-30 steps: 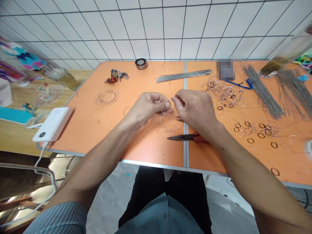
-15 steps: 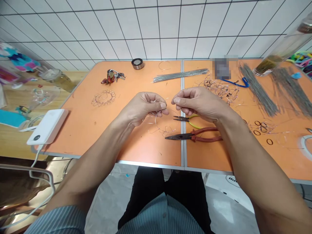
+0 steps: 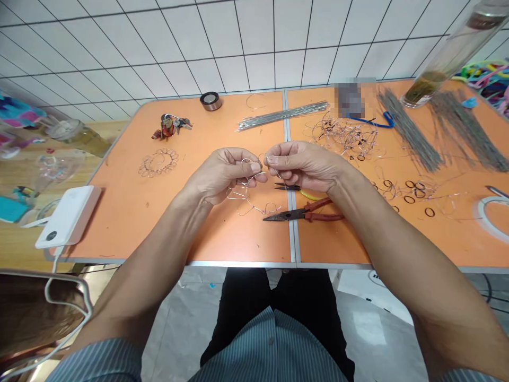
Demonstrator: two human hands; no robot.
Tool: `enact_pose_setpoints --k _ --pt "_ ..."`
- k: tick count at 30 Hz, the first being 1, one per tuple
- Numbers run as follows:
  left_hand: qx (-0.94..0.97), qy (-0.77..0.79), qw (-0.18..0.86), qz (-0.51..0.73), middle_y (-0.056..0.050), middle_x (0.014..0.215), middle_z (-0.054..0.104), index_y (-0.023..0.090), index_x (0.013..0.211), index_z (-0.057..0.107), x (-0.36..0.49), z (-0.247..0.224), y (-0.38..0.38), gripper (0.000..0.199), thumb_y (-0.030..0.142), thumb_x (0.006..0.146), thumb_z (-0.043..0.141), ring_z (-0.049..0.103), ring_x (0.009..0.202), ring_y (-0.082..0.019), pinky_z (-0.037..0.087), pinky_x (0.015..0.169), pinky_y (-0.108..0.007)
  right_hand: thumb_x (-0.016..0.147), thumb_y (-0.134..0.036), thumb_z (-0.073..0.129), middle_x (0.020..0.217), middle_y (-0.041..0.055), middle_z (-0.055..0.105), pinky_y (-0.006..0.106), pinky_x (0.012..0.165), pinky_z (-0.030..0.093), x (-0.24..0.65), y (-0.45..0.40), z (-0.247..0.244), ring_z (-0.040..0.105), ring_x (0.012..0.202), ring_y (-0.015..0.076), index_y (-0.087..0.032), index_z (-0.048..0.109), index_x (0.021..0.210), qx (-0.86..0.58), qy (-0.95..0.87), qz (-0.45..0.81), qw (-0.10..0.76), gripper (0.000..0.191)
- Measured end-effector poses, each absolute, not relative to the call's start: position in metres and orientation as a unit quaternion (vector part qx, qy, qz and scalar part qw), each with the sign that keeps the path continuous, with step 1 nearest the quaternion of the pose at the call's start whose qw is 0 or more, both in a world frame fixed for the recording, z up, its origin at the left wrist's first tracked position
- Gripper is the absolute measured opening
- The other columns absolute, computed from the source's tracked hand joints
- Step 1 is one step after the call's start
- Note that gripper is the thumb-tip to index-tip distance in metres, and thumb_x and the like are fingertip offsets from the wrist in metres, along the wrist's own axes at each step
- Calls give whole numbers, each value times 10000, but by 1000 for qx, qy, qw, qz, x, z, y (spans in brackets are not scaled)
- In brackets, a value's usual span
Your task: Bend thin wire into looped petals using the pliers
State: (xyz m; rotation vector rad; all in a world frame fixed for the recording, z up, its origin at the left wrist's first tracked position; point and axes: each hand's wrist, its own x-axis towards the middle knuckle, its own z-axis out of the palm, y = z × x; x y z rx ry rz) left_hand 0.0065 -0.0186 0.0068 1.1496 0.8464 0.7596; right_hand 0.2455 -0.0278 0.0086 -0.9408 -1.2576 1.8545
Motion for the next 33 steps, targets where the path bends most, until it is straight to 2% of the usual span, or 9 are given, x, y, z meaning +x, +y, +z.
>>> enact_pose_setpoints --k 5,7,12,19,23,28,30,33 --pt "511 397 678 348 -88 803 857 151 820 813 6 9 -19 251 267 799 1035 744 664 -129 583 682 -249 748 -425 1157 737 -35 626 224 503 337 239 -33 10 464 612 83 -199 774 882 -396 -483 684 376 464" --pt "508 403 675 353 -87 795 851 149 815 814 5 11 -19 227 244 805 1020 741 664 -127 578 681 -245 736 -441 1165 738 -39 614 233 503 336 237 -34 12 455 616 86 -202 782 888 -404 -487 671 386 476" --pt "505 409 674 352 -102 821 860 148 809 810 4 13 -18 222 240 810 1013 767 713 -139 582 687 -237 680 -535 1184 766 -28 643 230 498 333 234 -37 15 452 634 87 -217 801 891 -408 -495 659 392 541" --pt "505 397 678 358 -92 800 849 142 800 806 5 13 -17 176 199 819 972 770 724 -140 573 684 -234 736 -440 1158 811 -3 718 240 481 301 232 -38 14 461 615 75 -206 785 874 -424 -491 658 382 461" --pt "519 394 671 353 -91 804 853 148 810 804 4 11 -17 240 261 807 1015 764 720 -139 568 688 -237 775 -516 1131 867 37 777 266 474 287 231 -41 14 466 600 81 -213 790 865 -426 -513 648 369 465" --pt "527 391 673 341 -78 833 860 154 882 811 2 7 -15 309 342 809 1046 713 655 -111 569 686 -241 747 -567 1141 705 6 683 281 491 310 235 -41 11 475 574 91 -201 862 874 -452 -559 591 366 478" --pt "528 394 666 349 -84 930 882 166 946 816 1 8 -15 366 437 846 1041 731 693 -112 573 701 -241 743 -568 1139 702 4 684 280 492 314 239 -39 9 476 568 95 -206 876 901 -464 -559 571 384 475" --pt "515 403 647 392 -85 1056 893 193 1039 811 -1 11 -13 503 626 878 1011 771 785 -129 588 743 -243 750 -559 1129 800 40 760 280 497 339 245 -35 8 499 595 101 -208 890 933 -474 -549 537 431 462"
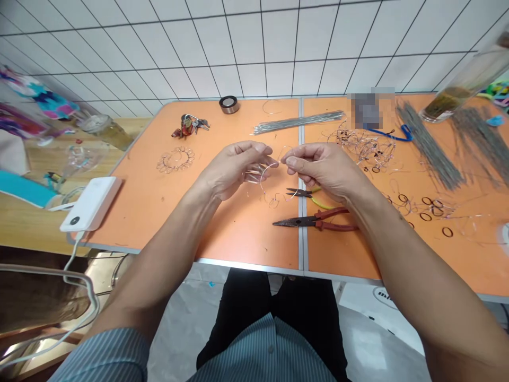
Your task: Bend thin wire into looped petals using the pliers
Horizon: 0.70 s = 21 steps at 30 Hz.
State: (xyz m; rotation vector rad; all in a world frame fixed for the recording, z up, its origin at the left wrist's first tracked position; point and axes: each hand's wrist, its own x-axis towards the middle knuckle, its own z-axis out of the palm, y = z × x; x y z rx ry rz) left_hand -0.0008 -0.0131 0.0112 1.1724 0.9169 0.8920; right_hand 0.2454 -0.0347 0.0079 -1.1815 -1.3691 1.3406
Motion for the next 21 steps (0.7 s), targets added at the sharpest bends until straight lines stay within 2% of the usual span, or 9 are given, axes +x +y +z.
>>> enact_pose_setpoints --k 6,11,15,21 --pt "454 392 643 477 -94 1115 888 232 1093 784 1 6 -5 627 840 952 847 821 933 -186 639 865 -289 705 -510 1148 822 23 765 247 483 356 249 -33 14 465 616 102 -251 892 941 -478 -493 502 525 434" --pt "407 361 704 456 -153 1247 898 231 1119 800 11 -5 -4 765 972 969 681 858 1161 -281 675 953 -344 717 -541 1137 847 -16 729 235 474 390 254 -29 15 462 605 95 -268 840 975 -464 -468 514 549 478" --pt "381 329 759 413 -178 1297 900 215 1118 827 20 -7 -11 823 1002 958 647 859 1260 -323 684 1006 -374 731 -523 1123 835 -57 680 217 487 400 260 -24 12 457 589 79 -267 781 1024 -452 -451 533 555 518" --pt "370 321 780 389 -178 1224 914 204 1087 840 25 -3 -16 768 951 963 709 879 1209 -324 682 1001 -372 691 -517 1130 849 -61 668 223 493 389 263 -21 10 445 603 82 -266 786 1038 -450 -438 527 573 550"
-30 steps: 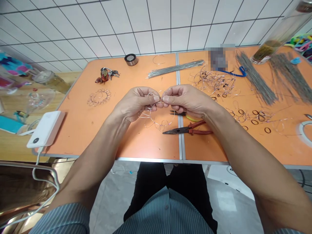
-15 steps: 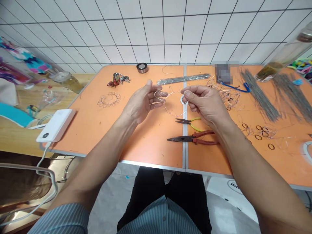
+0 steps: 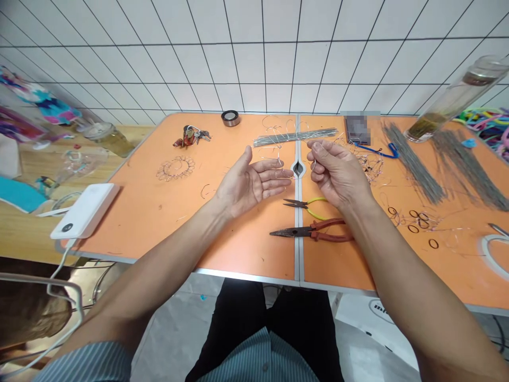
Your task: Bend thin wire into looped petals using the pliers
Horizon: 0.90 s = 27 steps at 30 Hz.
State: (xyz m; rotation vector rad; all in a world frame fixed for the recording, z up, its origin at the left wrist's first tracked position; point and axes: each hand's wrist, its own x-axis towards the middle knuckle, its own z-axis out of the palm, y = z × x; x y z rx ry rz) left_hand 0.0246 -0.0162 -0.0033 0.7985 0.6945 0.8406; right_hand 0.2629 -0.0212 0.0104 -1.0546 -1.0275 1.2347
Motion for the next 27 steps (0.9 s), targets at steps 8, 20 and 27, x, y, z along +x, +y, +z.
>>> enact_pose_setpoints --k 8,20,27 --pt "374 273 789 403 -90 1147 922 197 1178 851 27 -13 -21 431 136 771 977 877 1020 -204 622 1106 -380 730 -494 1112 845 -61 666 232 494 395 264 -20 8 464 596 87 -270 753 1009 -443 -449 512 583 507" --pt "405 262 762 432 -55 929 918 183 1148 838 30 -23 -21 452 190 756 1064 906 975 -238 675 1091 -428 530 -407 1225 808 -52 698 131 489 428 255 -23 10 462 620 40 -225 861 922 -429 -362 555 614 565" --pt "414 258 763 425 -54 934 921 191 1160 818 30 -22 -23 475 218 754 1063 910 971 -243 693 1082 -446 462 -431 1251 802 -58 703 114 480 424 256 -22 9 448 612 27 -233 874 885 -429 -353 557 617 601"
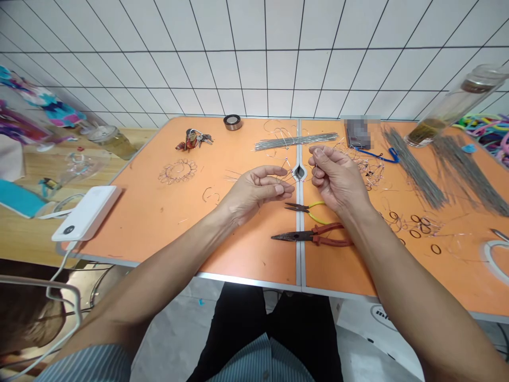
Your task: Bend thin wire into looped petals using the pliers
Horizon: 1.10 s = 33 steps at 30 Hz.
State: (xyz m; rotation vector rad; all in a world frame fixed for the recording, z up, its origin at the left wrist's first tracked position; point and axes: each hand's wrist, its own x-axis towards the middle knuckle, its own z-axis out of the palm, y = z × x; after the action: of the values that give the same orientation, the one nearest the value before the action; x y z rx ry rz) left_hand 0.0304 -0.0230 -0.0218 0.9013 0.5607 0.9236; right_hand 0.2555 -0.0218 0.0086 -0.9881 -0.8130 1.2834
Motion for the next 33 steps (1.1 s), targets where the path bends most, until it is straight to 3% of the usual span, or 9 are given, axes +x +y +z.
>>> enact_pose_setpoints --k 4,9,20,23,26,28,30,33 --pt "411 269 757 431 -45 915 918 202 1199 744 30 -20 -25 548 214 755 1065 911 945 -241 687 1068 -445 473 -429 1254 804 -58 710 109 485 436 256 -21 7 457 620 32 -248 861 869 -430 -354 560 613 586" --pt "411 271 748 445 -46 900 916 206 1062 658 30 -19 -27 522 231 744 1072 898 872 -210 684 990 -398 425 -424 1262 792 -59 705 110 473 426 255 -20 8 451 612 28 -235 854 853 -436 -344 555 620 622" --pt "439 301 717 450 -44 908 877 187 942 713 32 -10 -31 335 316 842 1005 865 872 -176 673 953 -352 528 -455 1244 814 -48 710 98 472 452 258 -20 5 464 615 33 -248 858 900 -434 -373 543 614 574" --pt "437 333 710 441 -61 925 888 202 1021 685 29 -5 -32 361 342 872 982 859 864 -188 658 953 -361 506 -450 1249 802 -48 715 98 472 449 258 -21 6 463 608 29 -235 880 928 -428 -374 547 615 600" --pt "447 359 704 420 -50 941 891 238 1251 697 26 1 -33 433 452 946 918 845 841 -205 633 936 -381 482 -456 1253 794 -48 724 99 474 444 256 -22 7 464 608 27 -224 891 931 -427 -371 550 615 622" --pt "471 363 695 404 -55 1000 887 243 1290 742 24 2 -33 433 535 992 860 826 857 -199 606 924 -373 473 -461 1254 791 -45 727 102 475 440 255 -22 8 469 608 27 -215 895 932 -430 -368 549 615 632" --pt "498 372 680 388 -82 1143 883 229 1207 796 23 3 -33 413 586 1004 836 808 922 -195 581 933 -369 474 -467 1253 793 -38 730 104 476 433 254 -23 8 473 607 26 -208 899 936 -431 -368 547 616 636" --pt "516 393 657 384 -100 1396 841 252 1285 805 22 1 -32 457 584 978 870 797 1149 -243 565 1029 -404 536 -446 1236 800 -24 739 106 488 432 254 -24 8 483 610 29 -215 904 934 -432 -377 541 614 567"
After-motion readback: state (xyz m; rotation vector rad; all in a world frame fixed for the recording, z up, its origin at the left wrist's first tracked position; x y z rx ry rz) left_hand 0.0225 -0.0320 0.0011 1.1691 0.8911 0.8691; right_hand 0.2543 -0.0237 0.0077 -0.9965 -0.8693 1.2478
